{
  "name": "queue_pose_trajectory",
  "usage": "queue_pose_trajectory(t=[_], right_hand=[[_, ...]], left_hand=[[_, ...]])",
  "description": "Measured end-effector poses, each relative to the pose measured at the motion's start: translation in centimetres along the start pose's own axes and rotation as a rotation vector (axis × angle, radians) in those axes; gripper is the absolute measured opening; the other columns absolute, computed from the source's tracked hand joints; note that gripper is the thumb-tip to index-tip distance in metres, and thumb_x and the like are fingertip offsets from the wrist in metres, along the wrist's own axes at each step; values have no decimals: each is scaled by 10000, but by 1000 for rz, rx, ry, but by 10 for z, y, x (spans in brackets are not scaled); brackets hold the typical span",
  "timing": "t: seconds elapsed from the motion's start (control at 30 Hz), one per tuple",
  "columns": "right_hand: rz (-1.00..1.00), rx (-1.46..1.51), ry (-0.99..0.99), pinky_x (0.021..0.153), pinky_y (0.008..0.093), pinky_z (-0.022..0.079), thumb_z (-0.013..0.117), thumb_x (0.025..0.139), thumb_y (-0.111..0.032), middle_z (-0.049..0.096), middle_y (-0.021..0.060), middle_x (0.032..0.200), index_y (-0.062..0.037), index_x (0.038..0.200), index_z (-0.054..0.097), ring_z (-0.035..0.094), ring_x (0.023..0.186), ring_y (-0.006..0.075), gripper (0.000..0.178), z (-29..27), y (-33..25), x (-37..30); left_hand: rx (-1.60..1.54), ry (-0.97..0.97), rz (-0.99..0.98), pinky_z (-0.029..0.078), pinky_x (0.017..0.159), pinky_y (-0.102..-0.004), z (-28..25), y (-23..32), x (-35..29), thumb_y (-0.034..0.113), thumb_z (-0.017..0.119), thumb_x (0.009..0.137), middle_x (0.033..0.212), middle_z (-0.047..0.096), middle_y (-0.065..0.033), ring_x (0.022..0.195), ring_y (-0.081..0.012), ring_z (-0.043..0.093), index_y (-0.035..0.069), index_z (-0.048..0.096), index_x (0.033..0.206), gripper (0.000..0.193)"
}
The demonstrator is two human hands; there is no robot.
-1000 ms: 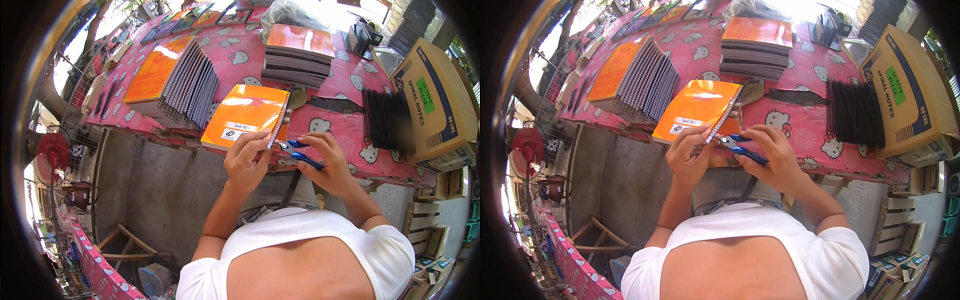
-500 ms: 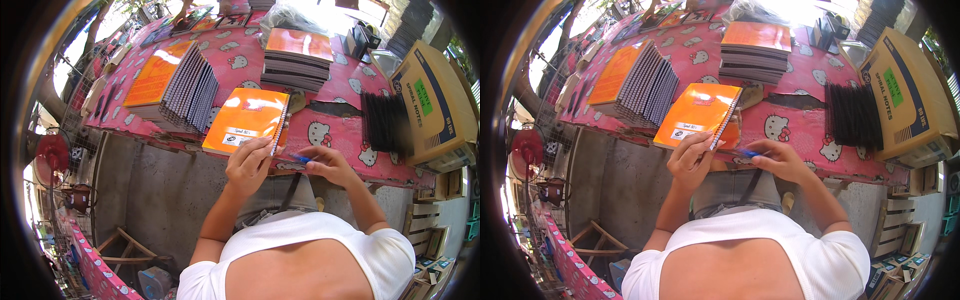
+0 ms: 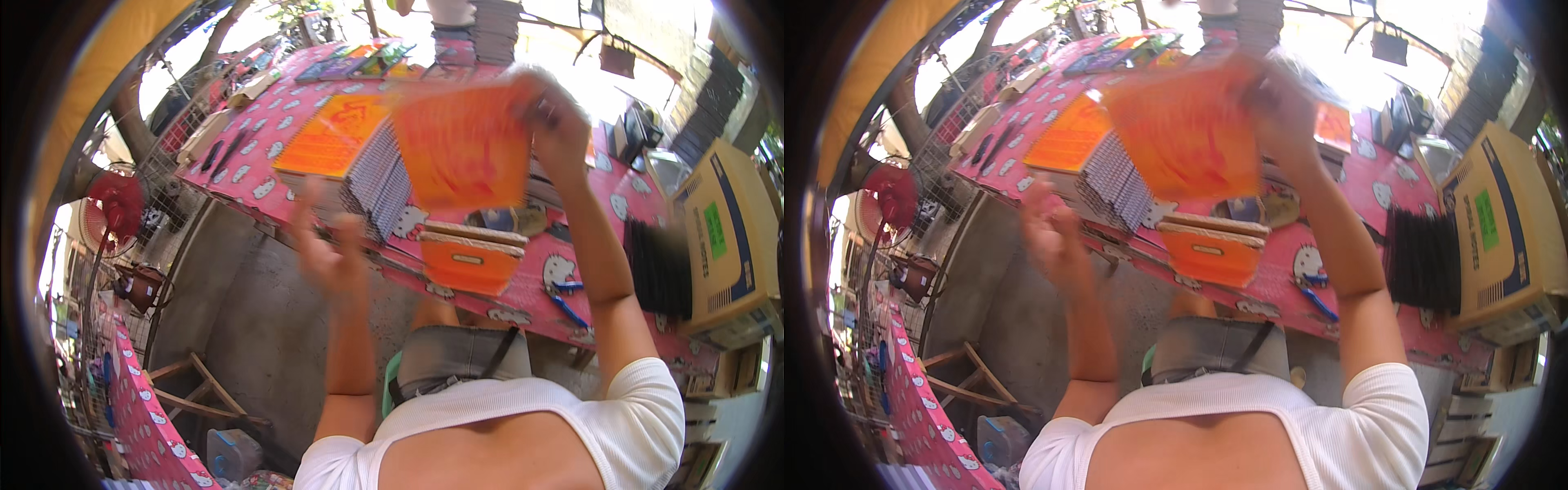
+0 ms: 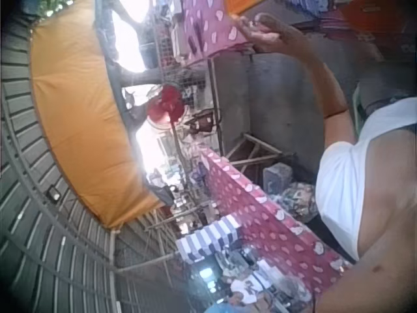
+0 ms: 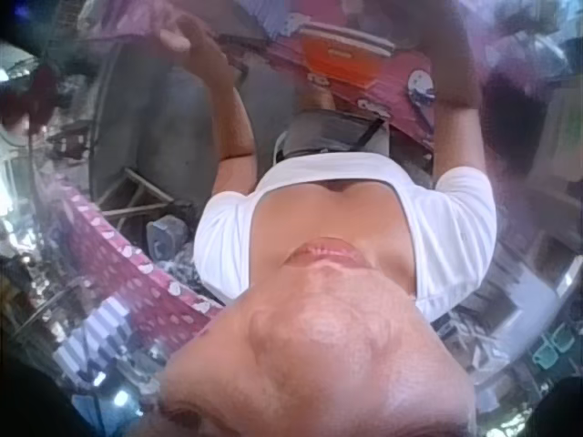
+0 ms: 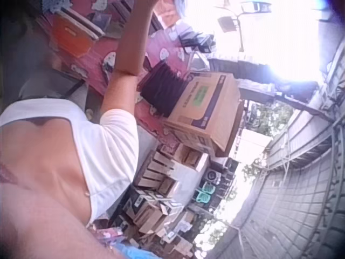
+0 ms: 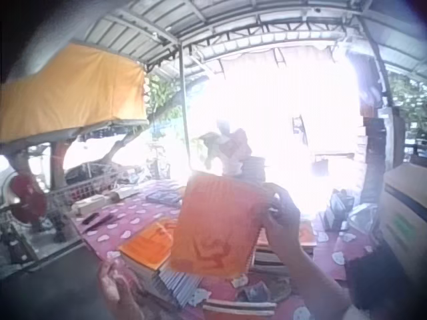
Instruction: The person threads a plastic spiral through the punched holes of a notebook by hand, then uses a blue tool to cut and crimp the ends of the spiral.
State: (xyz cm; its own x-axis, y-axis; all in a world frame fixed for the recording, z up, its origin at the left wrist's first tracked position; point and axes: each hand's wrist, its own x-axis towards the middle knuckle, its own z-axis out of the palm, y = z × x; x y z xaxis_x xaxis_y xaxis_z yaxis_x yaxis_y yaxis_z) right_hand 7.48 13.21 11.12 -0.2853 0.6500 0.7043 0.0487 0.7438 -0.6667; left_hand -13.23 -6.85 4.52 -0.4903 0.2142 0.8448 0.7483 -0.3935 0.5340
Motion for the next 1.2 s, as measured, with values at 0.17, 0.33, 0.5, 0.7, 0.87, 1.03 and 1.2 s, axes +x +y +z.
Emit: queue_pose_trajectory(t=[0.17,0.33,0.5,0.7,0.87,1.03,1.2], right_hand=[[78,393,47,435,253,471,712,791,-222,666,130,738,29,944,613,610,497,134,310,121,29,93],[17,190,-11,777,365,510,634,766,-280,640,204,993,2,997,677,642,841,291,367,214,81,60],[65,-10,-91,985,438,402,532,856,-259,551,222,1178,-14,1173,592,526,1129,337,405,194,93,73],[-232,-777,7,949,398,437,704,821,-366,581,139,1205,-63,1228,560,554,1120,310,527,61,112,54],[779,-1172,-107,763,383,533,759,716,-537,676,211,926,25,1078,621,669,895,304,682,-123,169,21],[630,-905,61,682,416,510,718,810,-319,659,228,924,38,1069,562,650,814,374,467,-183,210,-16],[-50,-562,315,530,345,446,587,916,-120,493,98,680,-30,986,421,535,575,242,201,-110,114,-65]], left_hand=[[-128,311,-437,278,1084,-369,-15,-113,68,574,373,969,1398,402,-148,1286,-215,387,-31,362,1386,735],[-233,233,-587,391,957,-358,-7,-159,81,576,310,988,1202,508,-189,1073,-220,507,-79,434,1260,720],[-49,302,-652,428,941,-370,35,-129,85,558,395,971,1238,504,-228,1138,-260,517,-85,407,1292,718],[-77,470,-308,375,963,-384,-33,-141,73,374,432,1000,1197,535,-172,1144,-241,490,-12,428,1217,444],[-370,349,1,360,997,-402,-12,4,24,260,441,965,1296,516,-164,1163,-248,496,16,427,1247,373],[-299,-225,-70,330,1041,-413,62,31,-27,115,632,880,1321,464,-148,1230,-262,450,31,434,1265,441],[-393,-288,-468,392,983,-381,103,14,-43,123,661,871,1305,468,-161,1189,-268,483,1,428,1289,493]])
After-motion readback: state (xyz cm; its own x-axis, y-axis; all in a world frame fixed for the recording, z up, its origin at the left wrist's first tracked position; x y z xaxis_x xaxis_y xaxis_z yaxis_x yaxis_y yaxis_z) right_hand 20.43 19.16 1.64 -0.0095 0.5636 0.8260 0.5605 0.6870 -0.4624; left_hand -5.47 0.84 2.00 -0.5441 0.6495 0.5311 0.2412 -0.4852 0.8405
